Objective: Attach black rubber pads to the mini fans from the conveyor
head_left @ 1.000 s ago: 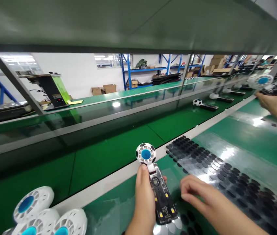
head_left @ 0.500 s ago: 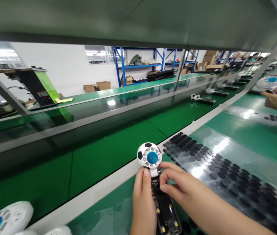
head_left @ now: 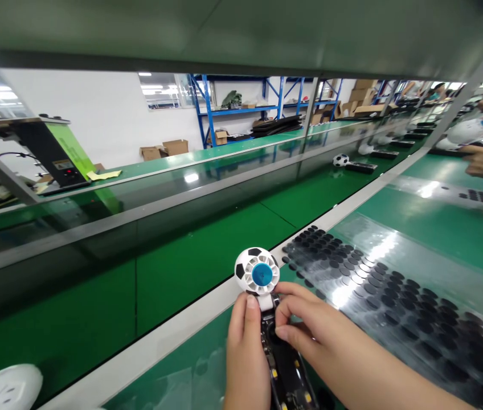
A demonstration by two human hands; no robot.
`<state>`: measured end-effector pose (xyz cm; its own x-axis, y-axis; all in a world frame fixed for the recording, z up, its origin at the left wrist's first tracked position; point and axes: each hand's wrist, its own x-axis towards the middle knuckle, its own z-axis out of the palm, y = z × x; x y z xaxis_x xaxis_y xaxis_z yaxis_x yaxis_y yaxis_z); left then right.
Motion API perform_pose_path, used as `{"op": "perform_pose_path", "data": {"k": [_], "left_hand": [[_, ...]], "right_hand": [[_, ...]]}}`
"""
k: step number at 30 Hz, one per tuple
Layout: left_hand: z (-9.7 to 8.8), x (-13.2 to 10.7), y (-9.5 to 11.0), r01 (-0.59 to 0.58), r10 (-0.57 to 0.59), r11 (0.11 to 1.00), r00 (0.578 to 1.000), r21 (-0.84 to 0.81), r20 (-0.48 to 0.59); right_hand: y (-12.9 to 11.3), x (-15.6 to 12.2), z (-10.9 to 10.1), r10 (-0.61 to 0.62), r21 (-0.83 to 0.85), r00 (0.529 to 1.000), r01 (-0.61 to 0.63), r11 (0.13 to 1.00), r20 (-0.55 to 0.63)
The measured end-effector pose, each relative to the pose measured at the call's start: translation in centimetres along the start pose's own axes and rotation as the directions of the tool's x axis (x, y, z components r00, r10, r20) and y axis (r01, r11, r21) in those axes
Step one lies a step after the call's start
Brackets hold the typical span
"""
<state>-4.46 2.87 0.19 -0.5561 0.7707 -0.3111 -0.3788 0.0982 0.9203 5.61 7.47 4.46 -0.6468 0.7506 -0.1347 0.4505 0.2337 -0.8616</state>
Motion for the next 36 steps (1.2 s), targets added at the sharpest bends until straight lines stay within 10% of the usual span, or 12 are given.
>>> {"op": "perform_pose_path", "data": {"k": [15,24,30,36], "left_hand": [[-0.1,0.2,-0.4,0.076,-0.077,0.993,0.997,-0.093,-0.009],[-0.5,0.5,-0.5,0.195,-0.21,0.931,0.978,-0.309,-0.014],[-1.3,1.8,-0.5,0.035,-0.06,0.909,0.997,-0.416,-0.048],[-1.4,3.8,-1.8,-0.101,0.102,0.949,0.995,-0.298,-0.011]], "right_hand": [[1.1,0.0,0.8,-0.043,-0.158,0.995,0.028,0.987,-0.091],[2.9,0.8,1.6,0.071,0.406,0.997,-0.053,0.912,-0.029],[1.6,0.3,1.4,-0.083,0.243,0.978,0.035,0.969,0.193],[4.2,1.5,3.3,-0.148,0.323,0.987,0.121,0.939,0.058]]}}
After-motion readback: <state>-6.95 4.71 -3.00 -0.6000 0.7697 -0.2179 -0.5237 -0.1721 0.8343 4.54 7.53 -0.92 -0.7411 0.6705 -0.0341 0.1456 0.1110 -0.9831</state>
